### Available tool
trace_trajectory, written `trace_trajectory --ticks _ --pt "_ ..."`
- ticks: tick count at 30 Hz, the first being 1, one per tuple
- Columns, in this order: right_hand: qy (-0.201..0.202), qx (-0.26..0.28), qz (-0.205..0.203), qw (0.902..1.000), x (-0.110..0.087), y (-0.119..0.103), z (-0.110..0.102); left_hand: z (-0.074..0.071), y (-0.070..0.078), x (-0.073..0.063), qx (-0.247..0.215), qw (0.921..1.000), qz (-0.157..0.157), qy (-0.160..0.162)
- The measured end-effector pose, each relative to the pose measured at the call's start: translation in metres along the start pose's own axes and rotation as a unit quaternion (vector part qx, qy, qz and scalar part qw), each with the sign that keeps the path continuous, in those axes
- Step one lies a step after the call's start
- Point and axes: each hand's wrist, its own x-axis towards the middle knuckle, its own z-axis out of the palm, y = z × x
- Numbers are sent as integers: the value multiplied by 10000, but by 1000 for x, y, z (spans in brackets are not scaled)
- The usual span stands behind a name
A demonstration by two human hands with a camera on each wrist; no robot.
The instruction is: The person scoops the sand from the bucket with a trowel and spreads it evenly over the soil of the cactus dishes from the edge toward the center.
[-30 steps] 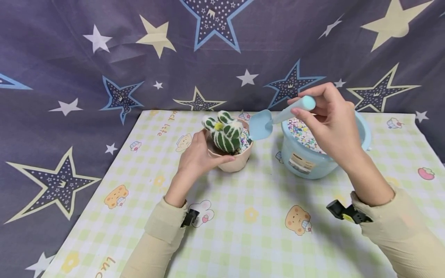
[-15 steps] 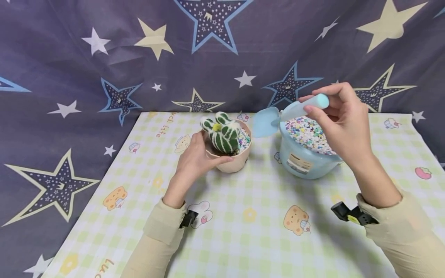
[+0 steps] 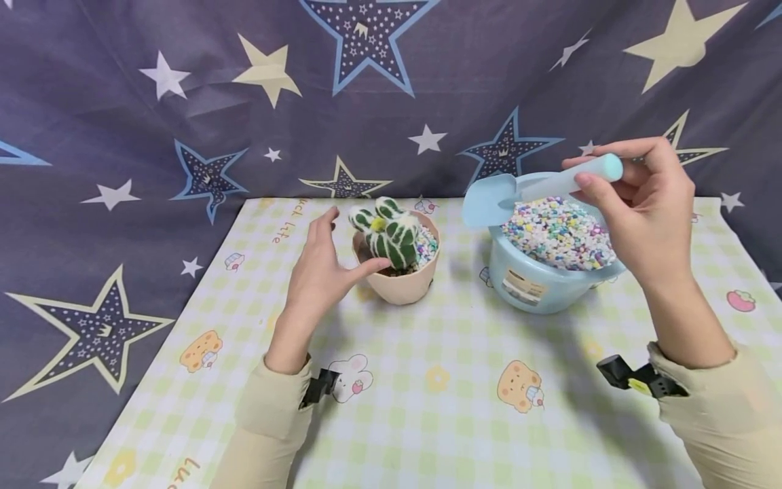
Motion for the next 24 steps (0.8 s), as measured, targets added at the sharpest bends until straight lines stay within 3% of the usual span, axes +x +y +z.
trace_trajectory --ticks 7,12,19,24 --pt "214 451 96 9987 1 -1 -8 -14 10 -4 -177 9972 436 586" --pt "412 551 136 9975 2 -1 -14 -21 19 -10 -409 9896 829 1102" --pt "583 539 -6 9968 3 -2 -21 -25 36 -18 -955 9658 1569 1830" --pt "737 686 -136 9948 3 -3 -25 -27 50 -23 -1322 9435 2253 2039"
